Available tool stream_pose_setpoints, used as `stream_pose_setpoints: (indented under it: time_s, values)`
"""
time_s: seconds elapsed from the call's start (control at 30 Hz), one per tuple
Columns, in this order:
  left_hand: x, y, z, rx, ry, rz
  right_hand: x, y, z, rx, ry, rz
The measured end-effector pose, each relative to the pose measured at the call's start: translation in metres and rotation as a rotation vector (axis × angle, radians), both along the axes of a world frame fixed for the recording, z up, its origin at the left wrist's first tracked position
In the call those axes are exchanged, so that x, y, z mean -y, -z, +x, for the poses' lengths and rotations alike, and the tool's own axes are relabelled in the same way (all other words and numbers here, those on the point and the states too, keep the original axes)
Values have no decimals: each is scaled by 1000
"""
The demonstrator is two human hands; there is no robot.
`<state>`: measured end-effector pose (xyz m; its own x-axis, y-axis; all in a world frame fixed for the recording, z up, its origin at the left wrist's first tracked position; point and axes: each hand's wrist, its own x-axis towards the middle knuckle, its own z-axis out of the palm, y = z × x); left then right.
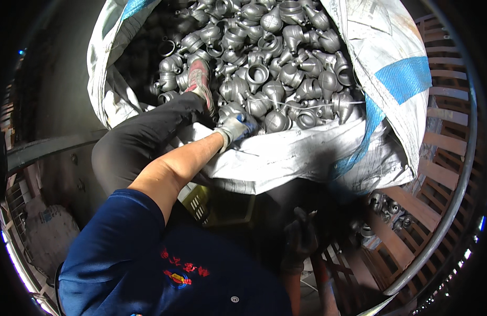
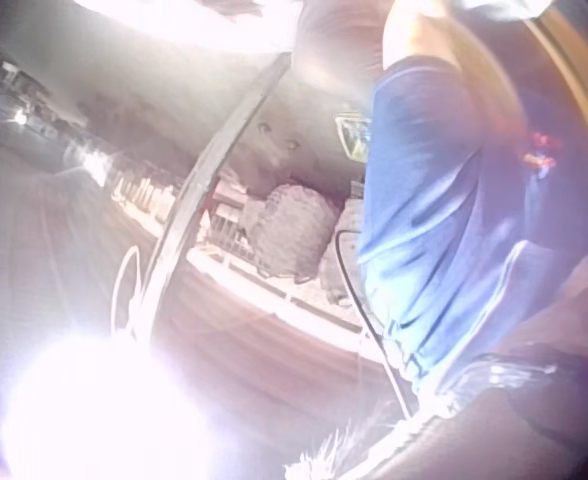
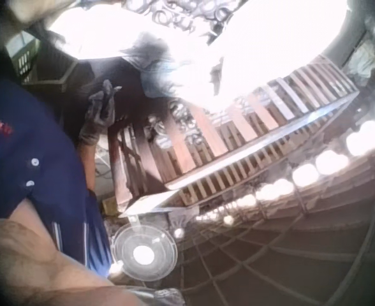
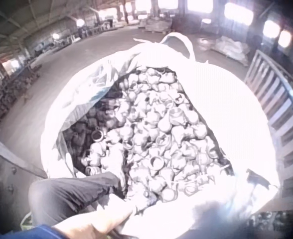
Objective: The recorder is sitting and inspecting/cleaning metal industrial components from a large bulk bag using a small manual tool.
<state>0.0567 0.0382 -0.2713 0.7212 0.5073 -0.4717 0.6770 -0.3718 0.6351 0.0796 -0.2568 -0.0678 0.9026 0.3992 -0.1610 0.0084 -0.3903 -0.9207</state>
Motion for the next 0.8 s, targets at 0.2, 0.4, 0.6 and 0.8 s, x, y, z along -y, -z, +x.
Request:
stream_pose_setpoints:
  time_s: [0.2, 0.4, 0.6, 0.8]
  values:
    - [-61, 23, 20, 209, -614, 324, 12, 5, -1, -179, 16, 115]
    - [-87, 0, 74, 56, -152, 329, 9, 7, -1, -103, 71, 46]
    - [-108, 30, 98, -408, 476, 542, 13, 9, 2, -37, -36, -24]
    - [-122, 40, 107, -407, 880, 756, 3, 3, 3, -25, -29, -75]
